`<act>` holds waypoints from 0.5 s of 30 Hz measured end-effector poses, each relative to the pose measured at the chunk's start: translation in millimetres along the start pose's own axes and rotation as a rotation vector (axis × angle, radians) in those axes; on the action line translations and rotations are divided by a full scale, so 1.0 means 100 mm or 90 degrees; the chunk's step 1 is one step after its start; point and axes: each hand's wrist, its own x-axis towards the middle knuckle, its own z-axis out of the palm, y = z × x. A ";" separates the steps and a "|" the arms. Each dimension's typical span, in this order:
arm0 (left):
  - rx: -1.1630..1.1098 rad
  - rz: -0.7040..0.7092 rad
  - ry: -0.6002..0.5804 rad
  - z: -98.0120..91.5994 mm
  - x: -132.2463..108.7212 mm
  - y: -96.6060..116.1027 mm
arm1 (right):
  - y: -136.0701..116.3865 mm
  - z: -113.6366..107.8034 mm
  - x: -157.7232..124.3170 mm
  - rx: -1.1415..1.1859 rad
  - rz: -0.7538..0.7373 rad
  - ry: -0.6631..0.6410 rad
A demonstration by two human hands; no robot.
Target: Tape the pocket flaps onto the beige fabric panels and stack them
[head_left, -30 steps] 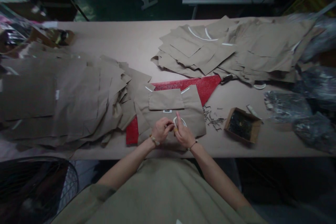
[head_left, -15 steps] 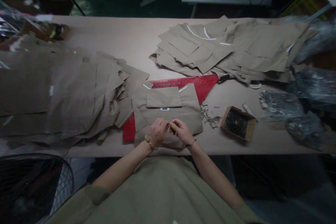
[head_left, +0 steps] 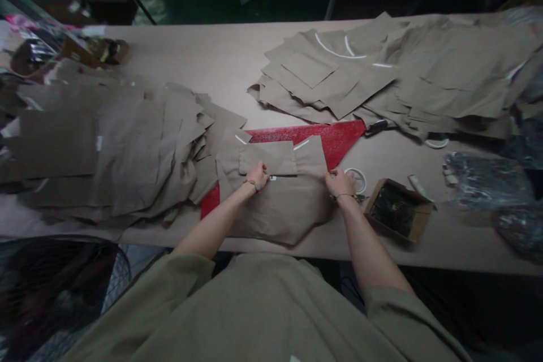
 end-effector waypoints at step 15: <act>0.113 -0.085 -0.003 -0.14 0.10 -0.11 | -0.52 -0.18 0.12 0.183 -0.254 0.029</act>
